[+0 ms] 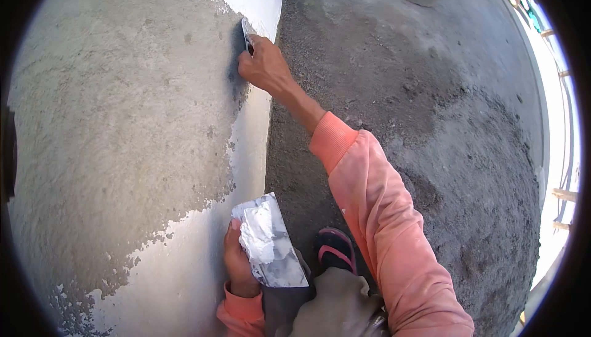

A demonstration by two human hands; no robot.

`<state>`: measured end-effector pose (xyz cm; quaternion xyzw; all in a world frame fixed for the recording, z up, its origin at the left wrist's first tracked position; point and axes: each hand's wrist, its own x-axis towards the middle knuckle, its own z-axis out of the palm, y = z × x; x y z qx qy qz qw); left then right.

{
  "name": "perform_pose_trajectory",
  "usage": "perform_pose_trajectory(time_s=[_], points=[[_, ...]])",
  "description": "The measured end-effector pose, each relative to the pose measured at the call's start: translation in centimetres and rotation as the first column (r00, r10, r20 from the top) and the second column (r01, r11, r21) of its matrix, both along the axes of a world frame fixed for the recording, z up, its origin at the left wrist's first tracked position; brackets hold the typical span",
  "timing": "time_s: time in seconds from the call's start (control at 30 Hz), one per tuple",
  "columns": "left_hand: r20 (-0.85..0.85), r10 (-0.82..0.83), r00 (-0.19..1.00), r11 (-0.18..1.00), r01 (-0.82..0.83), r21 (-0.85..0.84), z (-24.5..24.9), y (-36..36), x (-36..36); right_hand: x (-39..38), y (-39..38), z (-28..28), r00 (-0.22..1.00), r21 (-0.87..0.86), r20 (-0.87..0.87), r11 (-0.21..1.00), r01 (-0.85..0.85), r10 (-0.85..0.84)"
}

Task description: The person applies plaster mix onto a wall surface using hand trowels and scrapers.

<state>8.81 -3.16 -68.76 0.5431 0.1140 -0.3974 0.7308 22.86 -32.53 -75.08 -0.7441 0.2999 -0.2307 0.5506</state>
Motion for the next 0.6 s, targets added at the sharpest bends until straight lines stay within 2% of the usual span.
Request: perform_pose_trajectory(time_s=[0.03,0.07,0.17,0.27,0.37,0.43,0.47,0.5,0.57,0.6], points=[[0.004,0.013,1.0,1.0,-0.013,-0.002,0.1,-0.2,0.0,-1.4,0.7,1.5,0.999,-0.026,0.043,1.0,0.003,-0.002],[0.005,0.03,1.0,1.0,-0.03,-0.002,0.1,-0.3,0.0,-3.5,1.0,3.5,0.996,0.116,0.069,0.991,-0.061,0.053],[0.02,0.046,0.999,0.998,-0.045,-0.037,0.4,-0.5,0.2,-8.3,0.9,6.0,0.987,0.245,0.095,0.958,-0.151,0.131],[-0.028,0.059,0.998,0.99,-0.062,-0.129,0.4,-0.4,0.5,-12.6,1.6,9.5,0.961,0.017,0.104,0.966,-0.258,0.254],[-0.064,0.06,0.996,0.987,-0.069,-0.148,-0.3,-1.8,1.8,-16.0,1.6,12.4,0.909,-0.214,0.056,0.894,-0.393,0.413],[-0.063,0.076,0.995,0.986,-0.085,-0.147,0.1,-2.2,1.7,-17.2,1.8,13.8,0.76,-0.511,0.096,0.687,-0.517,0.643],[-0.051,0.064,0.997,0.987,-0.071,-0.147,0.1,-2.1,1.7,-17.7,2.0,14.3,0.685,-0.599,0.062,0.577,-0.556,0.725],[-0.093,0.057,0.994,0.982,-0.073,-0.177,-0.2,-1.9,1.8,-18.2,2.2,14.8,0.602,-0.674,0.028,0.46,-0.578,0.798],[-0.169,0.039,0.985,0.969,-0.078,-0.235,-1.4,-1.6,1.9,-19.3,3.3,15.7,0.524,-0.725,-0.063,0.321,-0.609,0.85],[-0.074,0.019,0.997,0.977,-0.034,-0.208,-0.5,-1.8,1.8,-19.7,4.0,16.1,0.513,-0.748,-0.099,0.277,-0.603,0.852]])
